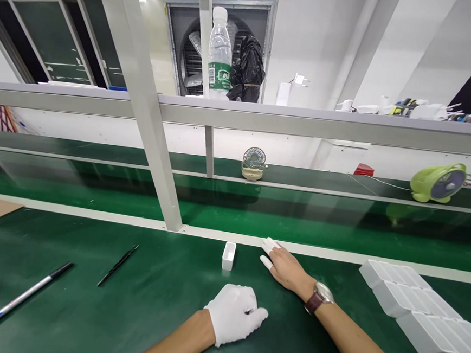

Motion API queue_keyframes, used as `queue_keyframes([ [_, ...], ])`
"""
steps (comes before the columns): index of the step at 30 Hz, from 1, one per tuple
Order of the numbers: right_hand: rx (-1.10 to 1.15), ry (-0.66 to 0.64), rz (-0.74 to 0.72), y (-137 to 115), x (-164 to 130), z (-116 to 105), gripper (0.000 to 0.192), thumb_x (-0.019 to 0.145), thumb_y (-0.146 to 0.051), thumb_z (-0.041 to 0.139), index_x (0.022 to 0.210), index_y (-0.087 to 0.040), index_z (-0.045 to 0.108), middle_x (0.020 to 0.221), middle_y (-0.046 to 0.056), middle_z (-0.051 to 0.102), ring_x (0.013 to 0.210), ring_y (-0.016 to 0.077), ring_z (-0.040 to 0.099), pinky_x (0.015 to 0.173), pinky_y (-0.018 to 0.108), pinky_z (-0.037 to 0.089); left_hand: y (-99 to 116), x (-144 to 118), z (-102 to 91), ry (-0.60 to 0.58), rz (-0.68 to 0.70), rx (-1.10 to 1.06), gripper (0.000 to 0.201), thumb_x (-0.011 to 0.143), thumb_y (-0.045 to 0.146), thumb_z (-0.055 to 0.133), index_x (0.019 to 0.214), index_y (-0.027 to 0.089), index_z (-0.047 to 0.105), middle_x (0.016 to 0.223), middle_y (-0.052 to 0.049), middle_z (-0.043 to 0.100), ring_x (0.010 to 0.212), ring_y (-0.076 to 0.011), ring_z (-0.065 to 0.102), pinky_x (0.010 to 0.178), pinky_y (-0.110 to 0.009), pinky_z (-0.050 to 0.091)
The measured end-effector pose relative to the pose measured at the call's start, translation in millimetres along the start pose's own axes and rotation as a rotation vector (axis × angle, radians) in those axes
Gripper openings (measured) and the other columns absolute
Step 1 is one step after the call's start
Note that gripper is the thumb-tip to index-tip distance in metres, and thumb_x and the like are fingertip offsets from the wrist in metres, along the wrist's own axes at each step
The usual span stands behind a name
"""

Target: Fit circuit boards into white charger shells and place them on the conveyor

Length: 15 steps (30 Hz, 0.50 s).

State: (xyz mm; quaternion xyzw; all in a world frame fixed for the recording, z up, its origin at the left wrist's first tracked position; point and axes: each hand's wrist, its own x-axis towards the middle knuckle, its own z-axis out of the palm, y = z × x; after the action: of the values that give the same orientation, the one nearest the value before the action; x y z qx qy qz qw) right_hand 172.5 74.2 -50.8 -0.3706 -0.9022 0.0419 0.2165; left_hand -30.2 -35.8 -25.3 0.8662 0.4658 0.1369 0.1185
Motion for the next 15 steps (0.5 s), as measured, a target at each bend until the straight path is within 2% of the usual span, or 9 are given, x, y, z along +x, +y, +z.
queue_keyframes([
  [4, -0.004, 0.029, 0.024, 7, -33, -10, 0.038, 0.101, -0.026, 0.044, 0.136, -0.015, 0.056, 0.140, 0.018, 0.057, 0.133, 0.0309, 0.052, 0.108, 0.052, 0.047, 1, 1, -2.3, -0.017, -0.008, -0.019, 0.045, 0.091, 0.037, 0.054, 0.051, 0.017, 0.055, 0.059, 0.002, 0.057, 0.056, -0.0098, 0.049, 0.058, -0.027, 0.031],
  [8, 0.035, 0.041, -0.011, -7, -56, -14, 0.038, 0.101, -0.027, 0.049, 0.137, -0.021, 0.055, 0.142, 0.013, 0.057, 0.134, 0.0274, 0.051, 0.108, 0.047, 0.049, 2, 2, -2.8, -0.026, -0.040, -0.052, 0.046, 0.091, 0.038, 0.054, 0.051, 0.017, 0.055, 0.060, 0.002, 0.058, 0.057, -0.0100, 0.051, 0.057, -0.027, 0.031],
  [15, -0.004, 0.136, -0.036, -27, -67, 9, 0.041, 0.099, -0.016, 0.047, 0.140, -0.015, 0.051, 0.142, 0.016, 0.055, 0.140, 0.0295, 0.044, 0.113, 0.054, 0.042, 1, 4, 4.9, 0.007, -0.116, -0.152, 0.040, 0.089, 0.035, 0.058, 0.052, 0.017, 0.059, 0.063, 0.001, 0.061, 0.060, -0.0100, 0.055, 0.061, -0.025, 0.036],
])
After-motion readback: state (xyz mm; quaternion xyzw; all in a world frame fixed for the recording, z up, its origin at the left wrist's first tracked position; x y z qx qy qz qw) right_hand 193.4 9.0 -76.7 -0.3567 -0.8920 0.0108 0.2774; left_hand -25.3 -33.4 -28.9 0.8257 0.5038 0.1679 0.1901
